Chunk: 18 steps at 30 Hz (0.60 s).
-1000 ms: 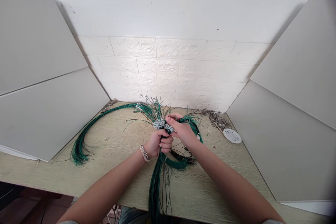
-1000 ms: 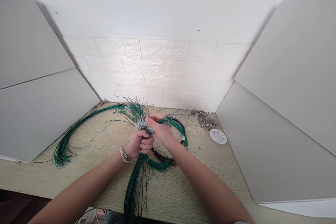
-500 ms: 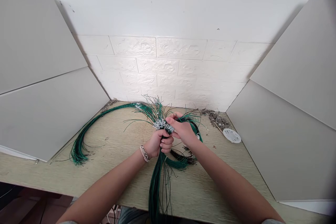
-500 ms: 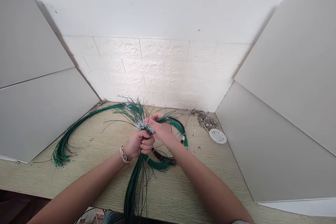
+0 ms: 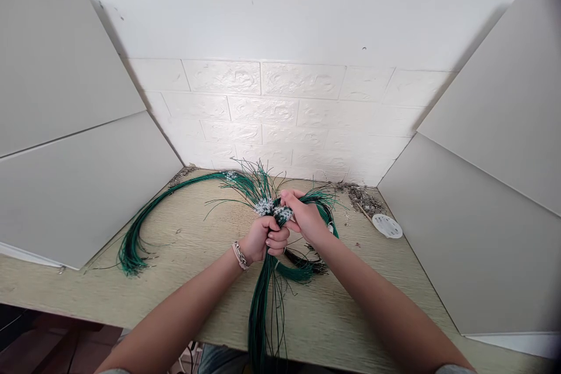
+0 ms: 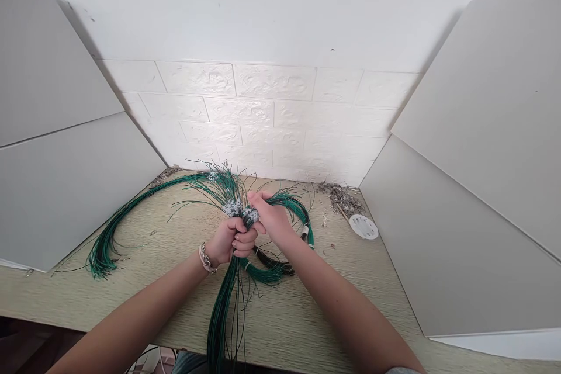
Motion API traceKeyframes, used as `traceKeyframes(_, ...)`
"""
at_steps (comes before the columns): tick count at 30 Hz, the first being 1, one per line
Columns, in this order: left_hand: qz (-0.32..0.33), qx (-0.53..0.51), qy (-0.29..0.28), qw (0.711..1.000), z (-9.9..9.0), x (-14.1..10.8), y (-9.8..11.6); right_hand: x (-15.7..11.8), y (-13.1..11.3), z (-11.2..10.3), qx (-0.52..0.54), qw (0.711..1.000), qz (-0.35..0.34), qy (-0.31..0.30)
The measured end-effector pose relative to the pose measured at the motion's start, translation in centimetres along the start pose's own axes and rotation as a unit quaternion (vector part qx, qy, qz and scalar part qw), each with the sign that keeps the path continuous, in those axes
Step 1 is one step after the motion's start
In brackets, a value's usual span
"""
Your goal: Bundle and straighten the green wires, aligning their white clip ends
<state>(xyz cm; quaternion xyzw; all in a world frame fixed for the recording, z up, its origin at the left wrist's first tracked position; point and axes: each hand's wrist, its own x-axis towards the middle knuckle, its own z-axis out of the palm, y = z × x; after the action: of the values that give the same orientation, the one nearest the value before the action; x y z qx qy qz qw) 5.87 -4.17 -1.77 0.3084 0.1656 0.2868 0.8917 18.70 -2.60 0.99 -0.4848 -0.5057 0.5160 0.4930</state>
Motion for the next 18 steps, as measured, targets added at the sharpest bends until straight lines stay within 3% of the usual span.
traceKeyframes(10, 0.036, 0.075, 0.067, 0.994, -0.5, 0.4, -0.5, -0.1, 0.4, 0.4, 0.065, 0.996, 0.054, 0.034)
traceKeyframes(18, 0.099, 0.121, 0.108, 0.982, 0.9, 0.3, -0.7, -0.4, -0.3, 0.4, 0.043, 0.999, 0.024, 0.02)
